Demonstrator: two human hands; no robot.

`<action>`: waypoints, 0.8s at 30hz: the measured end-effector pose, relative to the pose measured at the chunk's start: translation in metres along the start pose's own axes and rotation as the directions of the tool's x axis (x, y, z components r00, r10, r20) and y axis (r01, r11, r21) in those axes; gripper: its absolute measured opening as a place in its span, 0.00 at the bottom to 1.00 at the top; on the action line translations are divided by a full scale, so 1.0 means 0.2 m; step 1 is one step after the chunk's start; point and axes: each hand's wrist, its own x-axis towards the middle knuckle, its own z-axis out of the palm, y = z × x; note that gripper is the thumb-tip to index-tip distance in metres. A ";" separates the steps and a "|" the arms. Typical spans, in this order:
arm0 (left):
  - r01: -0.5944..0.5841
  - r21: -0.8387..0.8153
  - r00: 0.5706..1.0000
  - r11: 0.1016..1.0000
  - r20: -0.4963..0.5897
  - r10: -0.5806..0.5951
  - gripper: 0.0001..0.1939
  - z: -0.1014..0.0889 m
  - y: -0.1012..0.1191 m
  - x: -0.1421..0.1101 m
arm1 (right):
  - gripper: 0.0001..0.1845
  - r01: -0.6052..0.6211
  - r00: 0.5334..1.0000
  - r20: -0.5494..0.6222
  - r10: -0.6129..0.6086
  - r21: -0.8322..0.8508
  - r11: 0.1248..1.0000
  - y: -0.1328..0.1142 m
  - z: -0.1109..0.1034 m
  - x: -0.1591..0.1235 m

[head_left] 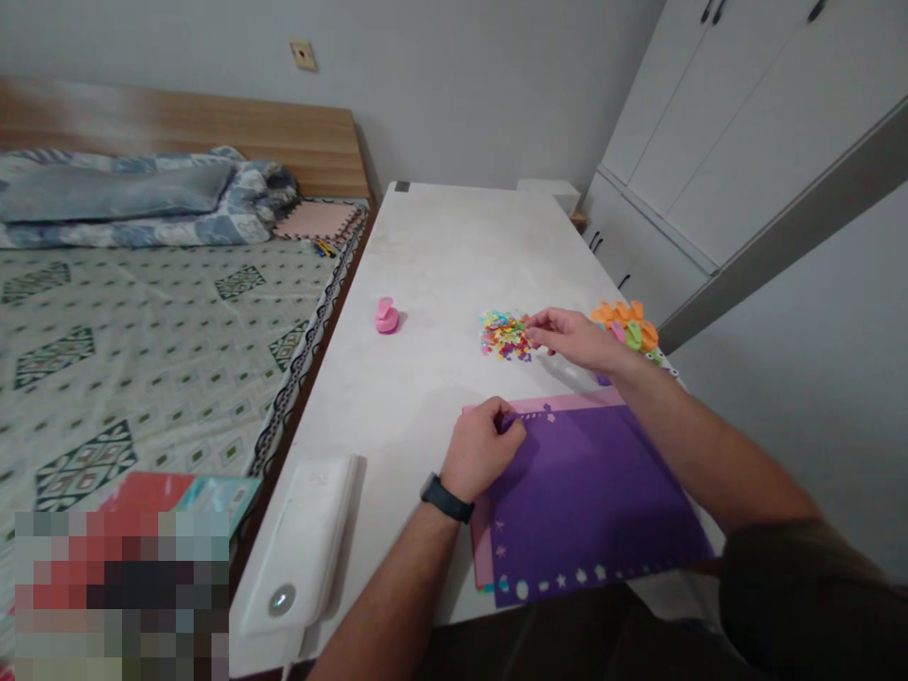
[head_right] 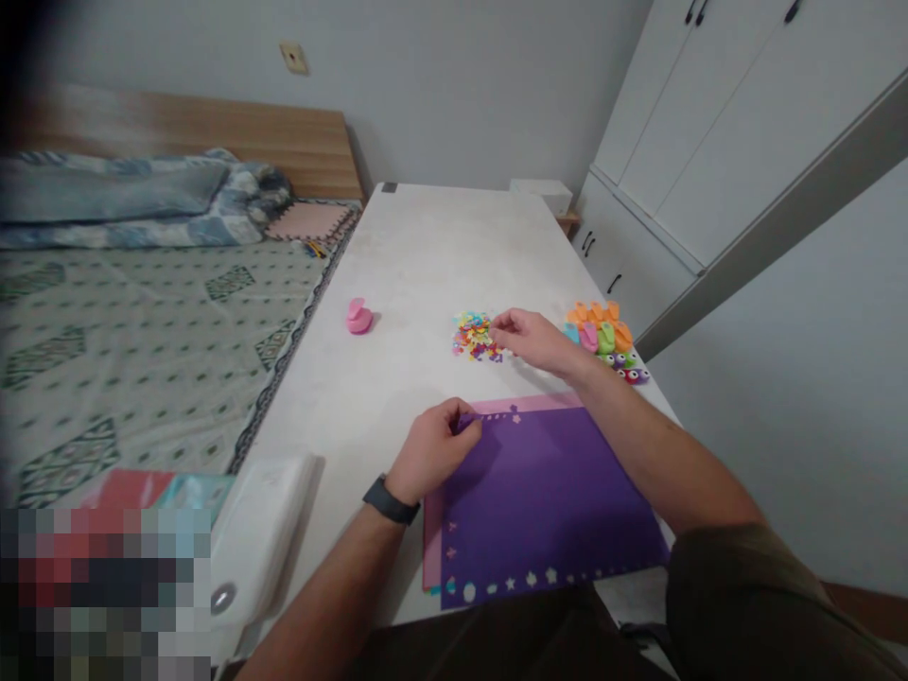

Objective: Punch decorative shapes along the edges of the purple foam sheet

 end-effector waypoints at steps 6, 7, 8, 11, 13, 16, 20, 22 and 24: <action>0.004 0.007 0.999 1.000 0.051 -0.004 0.06 0.00 0.01 0.00 | 0.18 -0.166 0.971 0.177 0.159 0.023 0.986 0.17 -0.02 -0.26; 0.011 0.014 0.999 1.000 0.049 -0.012 0.06 0.00 0.01 0.01 | 0.19 -0.202 0.958 0.211 0.193 0.022 0.979 0.19 -0.01 -0.29; 0.018 0.024 0.999 1.000 0.046 -0.019 0.05 0.00 0.01 0.01 | 0.19 -0.232 0.947 0.232 0.220 0.024 0.972 0.21 0.00 -0.30; 0.016 0.040 0.998 0.999 0.054 -0.018 0.05 0.01 0.00 0.01 | 0.20 -0.240 0.953 0.208 0.220 0.072 0.968 0.23 0.04 -0.31; 0.011 0.045 0.999 0.999 0.053 -0.013 0.06 0.01 0.00 0.01 | 0.20 -0.180 0.977 0.136 0.166 0.099 0.979 0.24 0.05 -0.29; 0.014 0.046 0.999 0.999 0.048 -0.016 0.06 0.01 -0.01 0.01 | 0.21 -0.128 0.989 0.089 0.118 0.113 0.985 0.24 0.06 -0.27; 0.013 0.043 0.999 0.999 0.048 -0.015 0.06 0.01 -0.01 0.02 | 0.24 -0.218 0.961 0.200 0.189 0.136 0.966 0.25 0.06 -0.26; 0.011 0.044 0.999 0.999 0.047 -0.013 0.06 0.01 -0.02 0.02 | 0.24 -0.170 0.977 0.152 0.148 0.140 0.976 0.26 0.07 -0.25; 0.009 0.045 0.999 0.999 0.046 -0.011 0.06 0.02 -0.02 0.02 | 0.24 -0.091 0.995 0.044 0.085 0.158 0.983 0.27 0.07 -0.23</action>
